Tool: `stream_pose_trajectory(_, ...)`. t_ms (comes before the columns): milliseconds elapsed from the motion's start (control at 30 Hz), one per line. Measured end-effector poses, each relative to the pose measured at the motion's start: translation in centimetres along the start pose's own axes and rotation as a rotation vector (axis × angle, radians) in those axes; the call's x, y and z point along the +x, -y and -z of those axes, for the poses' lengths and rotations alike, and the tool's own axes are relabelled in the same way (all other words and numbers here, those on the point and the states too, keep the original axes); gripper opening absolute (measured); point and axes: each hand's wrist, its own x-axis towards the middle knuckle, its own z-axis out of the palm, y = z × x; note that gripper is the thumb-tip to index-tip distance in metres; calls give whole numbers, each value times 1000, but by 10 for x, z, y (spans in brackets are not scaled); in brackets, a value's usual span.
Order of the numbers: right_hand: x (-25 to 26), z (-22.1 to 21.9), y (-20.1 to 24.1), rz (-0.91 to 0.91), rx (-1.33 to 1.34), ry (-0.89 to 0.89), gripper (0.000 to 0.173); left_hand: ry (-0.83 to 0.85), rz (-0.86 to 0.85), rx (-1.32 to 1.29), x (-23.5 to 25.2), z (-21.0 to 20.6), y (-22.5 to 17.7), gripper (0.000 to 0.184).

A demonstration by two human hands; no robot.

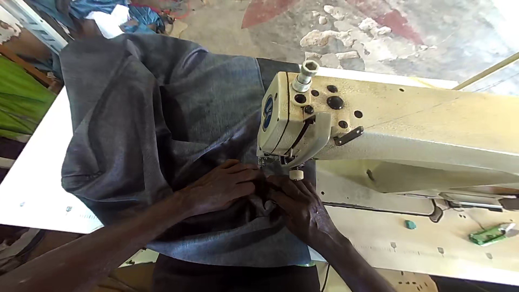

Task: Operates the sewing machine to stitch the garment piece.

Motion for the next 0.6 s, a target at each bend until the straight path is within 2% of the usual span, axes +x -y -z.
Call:
stream_pose_trajectory(300,-7,3,-7,39,54,-31,24,-134,-25,31,-4,-11,-5,23)
stream_pose_trajectory(600,1,0,-18,37,52,-54,24,-165,-27,64,2,-9,3,22)
